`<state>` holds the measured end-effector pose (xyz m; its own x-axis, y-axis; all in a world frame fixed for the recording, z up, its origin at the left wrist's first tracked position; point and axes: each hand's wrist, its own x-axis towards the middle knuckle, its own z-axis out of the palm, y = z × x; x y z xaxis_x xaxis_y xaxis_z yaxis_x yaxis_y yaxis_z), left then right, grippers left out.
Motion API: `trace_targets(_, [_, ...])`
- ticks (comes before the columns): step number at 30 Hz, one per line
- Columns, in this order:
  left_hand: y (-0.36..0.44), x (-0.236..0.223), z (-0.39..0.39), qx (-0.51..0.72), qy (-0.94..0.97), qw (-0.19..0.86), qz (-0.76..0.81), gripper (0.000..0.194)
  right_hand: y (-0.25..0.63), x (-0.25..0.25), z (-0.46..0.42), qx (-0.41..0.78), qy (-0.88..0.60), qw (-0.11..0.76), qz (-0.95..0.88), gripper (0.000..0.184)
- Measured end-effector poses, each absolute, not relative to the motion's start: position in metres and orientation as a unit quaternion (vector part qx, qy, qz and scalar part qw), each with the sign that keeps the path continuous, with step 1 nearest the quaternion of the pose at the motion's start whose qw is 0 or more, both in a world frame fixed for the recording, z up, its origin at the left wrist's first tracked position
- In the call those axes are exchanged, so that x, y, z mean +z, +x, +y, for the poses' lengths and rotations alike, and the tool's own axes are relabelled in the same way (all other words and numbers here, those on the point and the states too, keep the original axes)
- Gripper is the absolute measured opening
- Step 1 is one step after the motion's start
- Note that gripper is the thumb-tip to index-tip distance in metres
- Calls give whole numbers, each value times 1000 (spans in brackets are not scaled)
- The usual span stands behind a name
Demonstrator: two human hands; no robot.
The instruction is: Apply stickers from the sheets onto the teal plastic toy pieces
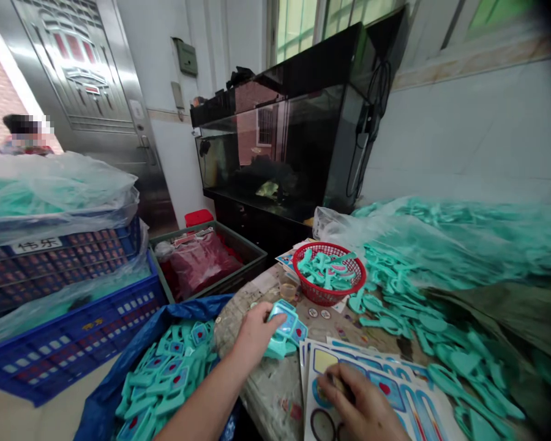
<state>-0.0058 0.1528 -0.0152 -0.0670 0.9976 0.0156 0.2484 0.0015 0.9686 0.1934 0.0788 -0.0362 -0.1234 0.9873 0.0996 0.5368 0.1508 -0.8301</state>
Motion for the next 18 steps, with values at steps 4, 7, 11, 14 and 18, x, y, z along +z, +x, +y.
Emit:
trace_targets(4, [2, -26, 175, 424, 576, 363, 597, 17, 193, -47, 113, 315, -572, 378, -656, 38])
trace_targets(7, [1, -35, 181, 411, 583, 343, 611, 21, 196, -58, 120, 315, -578, 382, -648, 38])
trace_targets(11, [-1, -41, 180, 376, 605, 350, 609, 29, 200, -62, 118, 292, -592, 367, -656, 34])
trace_targets(14, [-2, -41, 178, 346, 625, 363, 598, 32, 201, -63, 117, 262, -591, 338, -685, 28])
trace_targets(18, [0, -35, 171, 323, 637, 366, 597, 42, 205, -70, 119, 227, -571, 294, -732, 20])
